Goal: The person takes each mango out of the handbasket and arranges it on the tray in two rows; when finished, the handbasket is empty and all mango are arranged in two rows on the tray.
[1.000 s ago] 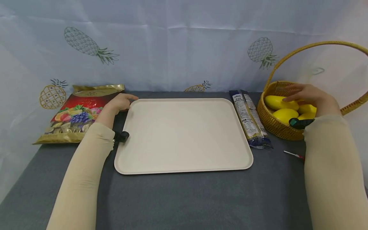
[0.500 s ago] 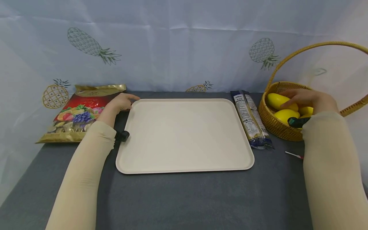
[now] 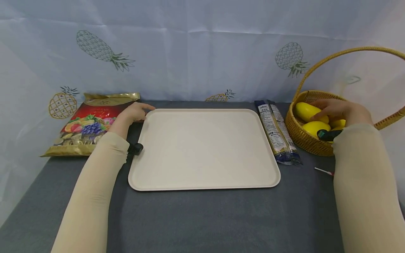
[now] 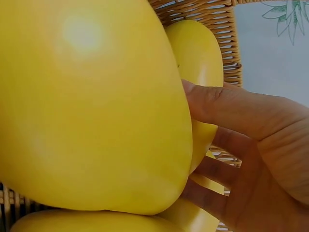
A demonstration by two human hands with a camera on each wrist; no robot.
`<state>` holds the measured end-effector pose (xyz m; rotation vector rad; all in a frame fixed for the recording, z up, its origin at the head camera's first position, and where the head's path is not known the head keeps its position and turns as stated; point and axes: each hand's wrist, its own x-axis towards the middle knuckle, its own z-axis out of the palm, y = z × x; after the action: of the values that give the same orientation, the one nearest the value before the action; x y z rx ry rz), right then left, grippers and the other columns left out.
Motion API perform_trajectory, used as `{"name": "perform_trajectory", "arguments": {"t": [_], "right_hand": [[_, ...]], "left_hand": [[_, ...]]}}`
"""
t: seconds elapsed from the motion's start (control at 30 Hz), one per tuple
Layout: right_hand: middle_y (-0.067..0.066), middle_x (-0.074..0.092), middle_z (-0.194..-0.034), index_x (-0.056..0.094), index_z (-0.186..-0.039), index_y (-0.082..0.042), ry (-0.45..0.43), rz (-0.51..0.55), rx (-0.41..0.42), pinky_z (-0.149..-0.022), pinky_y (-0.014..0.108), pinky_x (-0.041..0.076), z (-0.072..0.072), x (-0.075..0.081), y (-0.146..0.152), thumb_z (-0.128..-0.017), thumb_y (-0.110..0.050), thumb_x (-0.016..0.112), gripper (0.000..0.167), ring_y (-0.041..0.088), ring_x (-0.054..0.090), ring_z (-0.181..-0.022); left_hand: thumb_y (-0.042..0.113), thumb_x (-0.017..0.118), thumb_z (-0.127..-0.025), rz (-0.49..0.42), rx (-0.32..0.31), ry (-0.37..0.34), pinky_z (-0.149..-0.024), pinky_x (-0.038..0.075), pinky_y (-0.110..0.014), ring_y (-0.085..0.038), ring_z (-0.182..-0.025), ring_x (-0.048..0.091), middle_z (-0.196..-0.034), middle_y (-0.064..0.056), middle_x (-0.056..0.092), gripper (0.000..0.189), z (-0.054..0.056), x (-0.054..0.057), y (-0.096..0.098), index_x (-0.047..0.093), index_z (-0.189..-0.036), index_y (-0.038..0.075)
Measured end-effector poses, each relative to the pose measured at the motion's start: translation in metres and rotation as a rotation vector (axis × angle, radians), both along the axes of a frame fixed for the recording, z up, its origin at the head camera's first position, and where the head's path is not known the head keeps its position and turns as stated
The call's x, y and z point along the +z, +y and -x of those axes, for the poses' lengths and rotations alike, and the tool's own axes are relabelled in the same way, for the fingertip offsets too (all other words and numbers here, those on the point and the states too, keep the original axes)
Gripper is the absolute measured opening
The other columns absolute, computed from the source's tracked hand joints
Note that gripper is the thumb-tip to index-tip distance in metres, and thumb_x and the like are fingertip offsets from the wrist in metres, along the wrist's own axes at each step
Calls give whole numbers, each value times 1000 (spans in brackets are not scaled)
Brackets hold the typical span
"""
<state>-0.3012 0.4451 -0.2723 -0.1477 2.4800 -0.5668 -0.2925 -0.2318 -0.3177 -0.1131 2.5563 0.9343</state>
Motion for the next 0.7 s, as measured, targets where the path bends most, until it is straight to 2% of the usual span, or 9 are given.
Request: {"name": "perform_trajectory", "arguments": {"t": [0.3, 0.47, 0.53, 0.63, 0.7], "right_hand": [[40, 2, -158, -2, -157, 3, 30, 48, -63, -106, 70, 32, -2, 0, 3, -100, -34, 56, 89, 60, 24, -136], [37, -3, -160, -5, -158, -1, 78, 35, -113, -105, 69, 35, -5, 11, 7, -99, -44, 54, 94, 57, 23, -137], [36, -3, -161, -6, -158, -4, 96, 41, -133, -103, 63, 42, -6, 19, 7, -99, -46, 53, 94, 56, 26, -136], [39, -2, -159, -10, -158, -5, 104, 69, -146, -95, 52, 52, -5, 32, 8, -100, -45, 52, 94, 44, 47, -122], [41, 1, -158, -15, -157, -5, 103, 67, -147, -88, 45, 57, -5, 40, 8, -100, -45, 51, 96, 26, 58, -107]], "left_hand": [[-13, 39, -89, 6, -3, -3, -55, 27, -29, -10, -50, 17, -50, 7, 21, 66, 3, -3, -2, 43, -151, 10], [-14, 39, -87, -1, -10, -2, -54, 27, -29, -10, -49, 17, -49, 7, 22, 68, 3, -3, -2, 42, -151, 10], [-14, 39, -87, -2, -12, 0, -54, 27, -29, -10, -49, 17, -48, 7, 22, 68, 2, -2, -2, 42, -151, 9], [-15, 38, -86, -9, -13, -1, -54, 26, -29, -10, -49, 17, -48, 7, 22, 69, 2, -2, -2, 42, -151, 9], [-15, 38, -86, -7, -13, 0, -54, 26, -29, -10, -48, 17, -48, 7, 23, 69, 1, -1, -2, 42, -151, 9]]}}
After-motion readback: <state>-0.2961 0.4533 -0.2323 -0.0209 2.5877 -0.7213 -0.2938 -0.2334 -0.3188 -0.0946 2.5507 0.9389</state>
